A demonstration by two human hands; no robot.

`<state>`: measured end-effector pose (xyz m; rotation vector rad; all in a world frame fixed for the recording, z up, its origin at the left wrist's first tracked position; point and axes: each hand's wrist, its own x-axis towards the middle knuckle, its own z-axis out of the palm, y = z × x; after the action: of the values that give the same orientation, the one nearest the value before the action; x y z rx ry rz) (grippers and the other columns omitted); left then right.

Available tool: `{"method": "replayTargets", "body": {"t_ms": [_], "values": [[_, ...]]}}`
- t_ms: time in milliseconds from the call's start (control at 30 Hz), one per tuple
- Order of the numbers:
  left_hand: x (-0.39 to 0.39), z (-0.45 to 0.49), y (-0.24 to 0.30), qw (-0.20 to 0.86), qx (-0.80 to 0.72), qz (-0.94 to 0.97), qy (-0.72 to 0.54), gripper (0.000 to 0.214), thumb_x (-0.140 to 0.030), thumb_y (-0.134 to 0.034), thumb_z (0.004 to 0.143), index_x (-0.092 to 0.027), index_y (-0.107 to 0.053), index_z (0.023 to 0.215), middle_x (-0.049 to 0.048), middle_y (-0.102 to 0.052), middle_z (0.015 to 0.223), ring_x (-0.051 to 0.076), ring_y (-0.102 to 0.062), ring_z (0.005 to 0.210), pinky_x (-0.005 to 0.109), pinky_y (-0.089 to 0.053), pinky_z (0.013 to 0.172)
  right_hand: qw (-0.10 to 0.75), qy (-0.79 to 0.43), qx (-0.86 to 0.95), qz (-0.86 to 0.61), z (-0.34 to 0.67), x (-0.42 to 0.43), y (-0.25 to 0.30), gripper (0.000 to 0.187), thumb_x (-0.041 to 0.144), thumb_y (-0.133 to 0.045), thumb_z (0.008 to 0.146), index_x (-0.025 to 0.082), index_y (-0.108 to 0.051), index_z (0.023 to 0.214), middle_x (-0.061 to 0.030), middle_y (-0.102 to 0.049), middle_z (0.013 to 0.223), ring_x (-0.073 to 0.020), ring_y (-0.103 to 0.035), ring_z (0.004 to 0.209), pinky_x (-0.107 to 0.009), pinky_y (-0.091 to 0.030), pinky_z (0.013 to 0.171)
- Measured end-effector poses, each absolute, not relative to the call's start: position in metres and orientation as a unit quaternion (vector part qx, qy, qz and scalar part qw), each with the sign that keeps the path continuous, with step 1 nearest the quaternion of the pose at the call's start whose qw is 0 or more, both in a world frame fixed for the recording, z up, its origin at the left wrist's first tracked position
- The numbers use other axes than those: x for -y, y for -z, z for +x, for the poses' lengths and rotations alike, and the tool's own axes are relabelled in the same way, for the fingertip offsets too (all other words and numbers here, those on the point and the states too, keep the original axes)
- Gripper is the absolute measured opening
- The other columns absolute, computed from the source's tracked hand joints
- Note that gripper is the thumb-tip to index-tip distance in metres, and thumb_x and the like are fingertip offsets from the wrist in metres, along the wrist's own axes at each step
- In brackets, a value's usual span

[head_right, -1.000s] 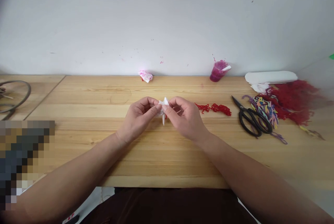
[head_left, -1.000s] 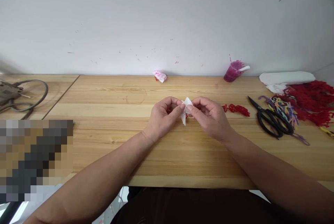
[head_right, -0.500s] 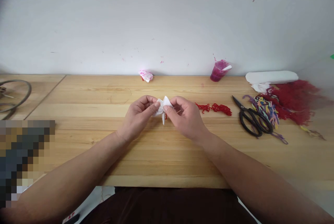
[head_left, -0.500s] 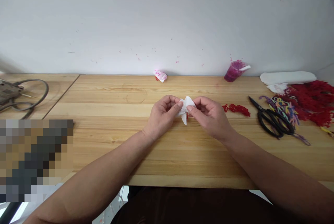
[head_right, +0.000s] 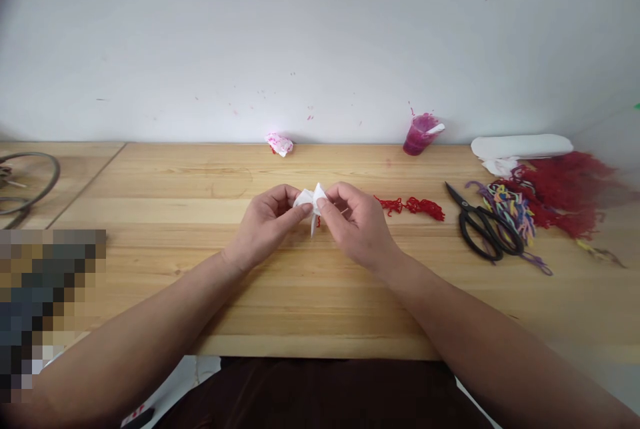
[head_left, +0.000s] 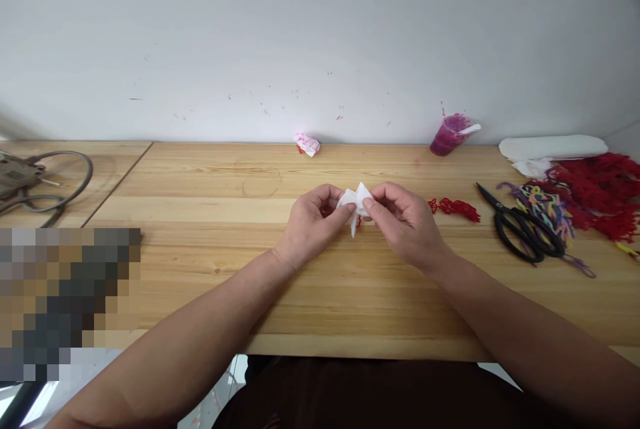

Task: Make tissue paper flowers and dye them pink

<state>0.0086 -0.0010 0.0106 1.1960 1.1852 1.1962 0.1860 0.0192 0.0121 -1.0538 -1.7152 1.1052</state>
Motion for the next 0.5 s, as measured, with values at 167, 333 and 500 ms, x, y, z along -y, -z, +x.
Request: {"method": "replayTargets", "body": {"t_ms": [167,333,500], "values": [[0.0017,0.0085,-0.011,0.508,-0.492,0.503,-0.497,0.021,-0.032,-0.076,0.08,-0.019,-0.06,0.081,-0.0021,-0.063,0.073,0.012,-0.057,0.067,0.025,-0.044,0.064,0.4,-0.427,0.688,-0.43,0.1849,-0.0185,-0.0101,0.014,0.032,-0.066,0.093,0.022,-0.064,0.084,0.0014,-0.06,0.071,-0.0131,-0.052,0.061,-0.028,-0.041,0.055],[0.0023,0.0087,-0.0097,0.532,-0.477,0.496,-0.494,0.022,-0.033,-0.075,0.081,-0.019,-0.058,0.082,-0.0024,-0.062,0.074,0.011,-0.057,0.068,0.025,-0.043,0.066,0.4,-0.428,0.684,-0.436,0.1844,-0.0184,-0.0085,0.011,0.03,-0.066,0.092,0.022,-0.065,0.085,0.0015,-0.062,0.072,-0.0128,-0.054,0.061,-0.027,-0.042,0.056],[0.0032,0.0084,-0.0114,0.519,-0.479,0.512,-0.489,0.023,-0.036,-0.075,0.082,-0.017,-0.063,0.085,0.0001,-0.066,0.076,0.013,-0.06,0.069,0.026,-0.046,0.066,0.397,-0.438,0.683,-0.429,0.1845,-0.0183,-0.0115,0.011,0.028,-0.065,0.091,0.022,-0.063,0.082,0.0017,-0.063,0.071,-0.0123,-0.055,0.06,-0.026,-0.042,0.053]]}}
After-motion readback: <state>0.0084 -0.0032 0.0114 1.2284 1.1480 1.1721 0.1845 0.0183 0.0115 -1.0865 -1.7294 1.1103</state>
